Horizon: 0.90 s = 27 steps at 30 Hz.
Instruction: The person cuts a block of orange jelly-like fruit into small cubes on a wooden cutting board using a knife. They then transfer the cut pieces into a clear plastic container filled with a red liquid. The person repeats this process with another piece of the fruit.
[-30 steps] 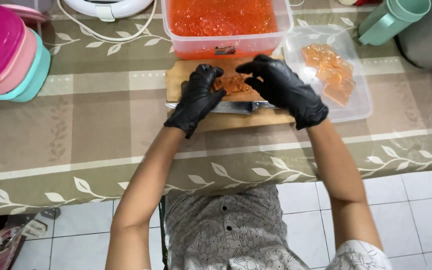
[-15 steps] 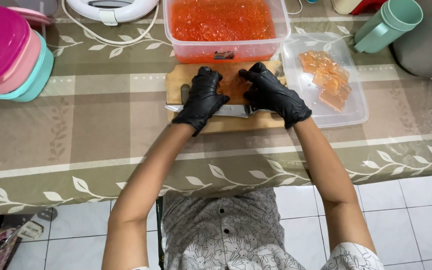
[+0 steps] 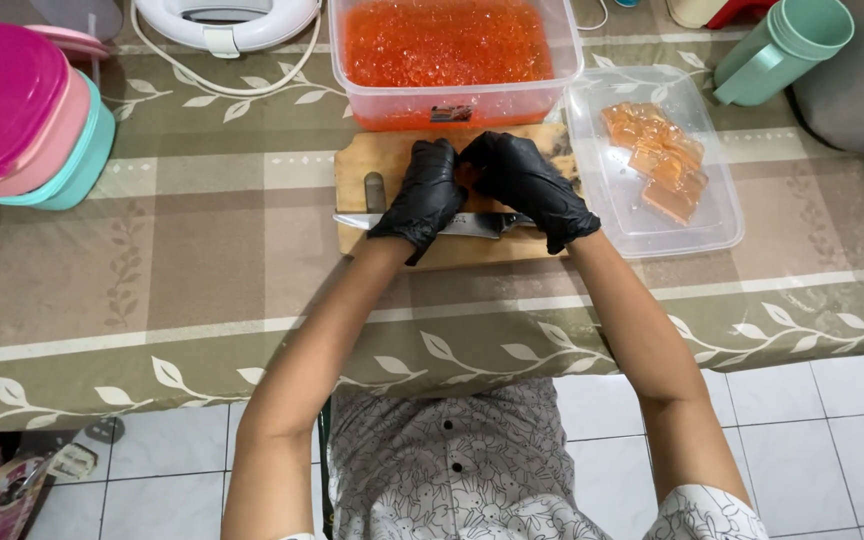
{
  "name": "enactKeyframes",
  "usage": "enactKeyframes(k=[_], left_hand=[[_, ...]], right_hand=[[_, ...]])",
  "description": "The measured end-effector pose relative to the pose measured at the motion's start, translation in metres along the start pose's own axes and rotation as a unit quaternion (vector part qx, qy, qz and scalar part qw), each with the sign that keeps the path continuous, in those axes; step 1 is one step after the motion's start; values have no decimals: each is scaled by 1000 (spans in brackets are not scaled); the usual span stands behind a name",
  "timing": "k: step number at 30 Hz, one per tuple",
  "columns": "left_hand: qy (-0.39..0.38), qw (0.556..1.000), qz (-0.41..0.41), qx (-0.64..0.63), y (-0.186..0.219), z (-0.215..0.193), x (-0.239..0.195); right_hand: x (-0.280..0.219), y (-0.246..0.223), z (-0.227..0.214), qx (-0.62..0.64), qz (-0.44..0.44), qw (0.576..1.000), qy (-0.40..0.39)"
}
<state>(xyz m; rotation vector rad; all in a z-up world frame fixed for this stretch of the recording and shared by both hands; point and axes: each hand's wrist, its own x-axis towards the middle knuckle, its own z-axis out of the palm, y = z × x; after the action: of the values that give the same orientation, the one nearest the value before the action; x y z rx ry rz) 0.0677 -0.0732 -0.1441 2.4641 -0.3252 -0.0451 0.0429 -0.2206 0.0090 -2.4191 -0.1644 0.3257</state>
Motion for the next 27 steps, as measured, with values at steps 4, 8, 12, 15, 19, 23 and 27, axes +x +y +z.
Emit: enactKeyframes(k=[4, 8, 12, 15, 19, 23, 27], left_hand=[[-31, 997, -44, -46, 24, -35, -13], [-34, 996, -46, -72, 69, -94, -52], [-38, 990, -55, -127, 114, -154, -87], [-41, 980, -61, -184, 88, -139, -58], [-29, 970, -26, -240, 65, -110, -15], [-30, 923, 91, -373, 83, -155, -26], [-8, 927, 78, -367, 95, -183, -1]], right_hand=[[-11, -26, 0, 7, 51, 998, 20], [-7, -22, -1, -4, 76, 997, 22], [26, 28, 9, 144, 0, 990, -4], [47, 72, 16, 270, -64, 960, -32], [-18, -7, -23, 333, -76, 938, -62], [-19, -37, -59, 310, -57, 946, -71], [4, -48, -80, 340, -99, 933, -59]])
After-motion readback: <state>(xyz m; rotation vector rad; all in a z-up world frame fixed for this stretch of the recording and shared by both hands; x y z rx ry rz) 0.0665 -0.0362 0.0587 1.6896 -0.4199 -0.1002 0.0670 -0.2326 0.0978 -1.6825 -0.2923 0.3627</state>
